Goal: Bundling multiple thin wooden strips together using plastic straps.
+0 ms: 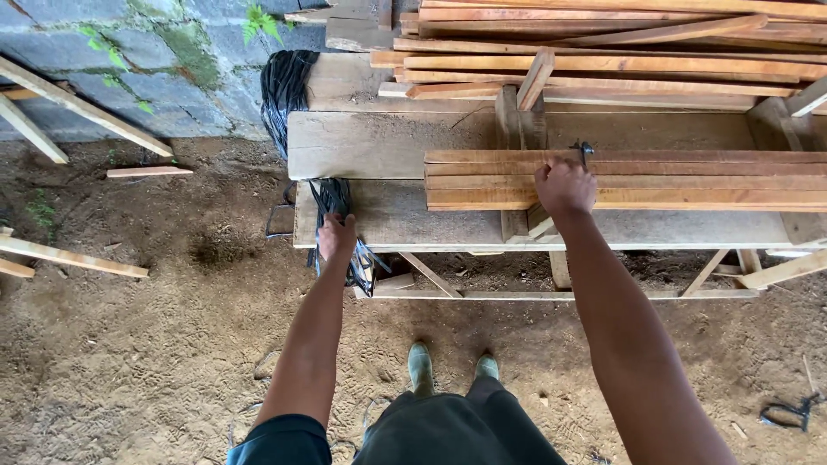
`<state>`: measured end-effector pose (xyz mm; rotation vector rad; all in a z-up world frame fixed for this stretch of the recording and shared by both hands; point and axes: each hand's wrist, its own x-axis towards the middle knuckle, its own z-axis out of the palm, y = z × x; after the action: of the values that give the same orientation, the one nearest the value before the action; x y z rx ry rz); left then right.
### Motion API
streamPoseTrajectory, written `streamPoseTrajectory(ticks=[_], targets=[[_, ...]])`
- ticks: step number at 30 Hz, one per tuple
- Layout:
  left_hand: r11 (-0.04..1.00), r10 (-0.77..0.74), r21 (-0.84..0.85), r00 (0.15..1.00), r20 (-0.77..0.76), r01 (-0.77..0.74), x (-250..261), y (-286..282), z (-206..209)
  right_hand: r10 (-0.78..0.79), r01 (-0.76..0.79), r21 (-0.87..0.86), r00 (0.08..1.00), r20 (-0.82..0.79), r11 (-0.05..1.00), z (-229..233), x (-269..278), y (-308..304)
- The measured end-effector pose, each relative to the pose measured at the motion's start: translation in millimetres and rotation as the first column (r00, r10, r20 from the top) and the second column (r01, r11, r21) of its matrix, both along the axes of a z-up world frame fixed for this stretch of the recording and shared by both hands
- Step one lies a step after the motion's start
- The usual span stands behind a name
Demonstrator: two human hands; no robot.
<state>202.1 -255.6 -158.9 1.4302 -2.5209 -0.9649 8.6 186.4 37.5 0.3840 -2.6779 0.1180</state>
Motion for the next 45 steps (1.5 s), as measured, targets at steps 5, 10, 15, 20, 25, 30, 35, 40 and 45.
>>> streamPoseTrajectory(ticks=[5, 10, 15, 20, 25, 30, 35, 40, 45], targets=[[0.999, -0.019, 0.025, 0.995, -0.095, 0.021, 9.6, 9.2, 55.8, 0.017, -0.017, -0.001, 0.999, -0.029, 1.0, -2.8, 1.0, 1.8], [1.0, -0.01, 0.004, 0.985, -0.172, 0.011, 0.9, 26.6, 94.4, 0.025, -0.025, -0.005, 0.999, -0.048, 1.0, -1.2, 0.5, -2.1], [0.962, -0.211, 0.025, 0.794, -0.571, 0.273, -0.6, 109.3, 198.6, 0.04, -0.04, -0.025, 0.999, 0.017, 0.999, -10.9, -8.5, -0.5], [0.864, -0.379, -0.104, 0.5, -0.779, 0.492, 9.6, 173.2, 252.8, 0.073, -0.068, -0.047, 0.991, 0.112, 0.997, 25.6, 16.3, -21.2], [0.789, -0.547, -0.272, 0.429, -0.719, 0.55, 8.5, 219.0, 259.9, 0.417, -0.213, -0.56, 0.869, 0.266, 0.801, 116.1, 120.8, -45.6], [0.696, -0.679, -0.34, 0.425, -0.599, 0.633, 17.7, 265.5, 237.7, 0.803, -0.109, -0.955, 0.572, 0.167, 0.276, 103.7, 150.7, -33.7], [0.699, -0.512, -0.082, 0.418, -0.75, 0.71, 36.7, 302.8, 260.4, 0.769, -0.025, -0.975, 0.618, 0.16, 0.223, 136.9, 163.5, 13.9], [0.563, -0.062, 0.355, 0.467, -0.882, 0.746, 34.4, 335.1, 270.0, 0.783, -0.085, -0.956, 0.596, 0.178, 0.282, 157.0, 170.8, 64.3], [0.435, 0.008, 0.364, 0.401, -0.916, 0.823, 24.6, 361.6, 284.6, 0.791, -0.133, -0.913, 0.557, 0.253, 0.386, 150.9, 164.0, 110.5]])
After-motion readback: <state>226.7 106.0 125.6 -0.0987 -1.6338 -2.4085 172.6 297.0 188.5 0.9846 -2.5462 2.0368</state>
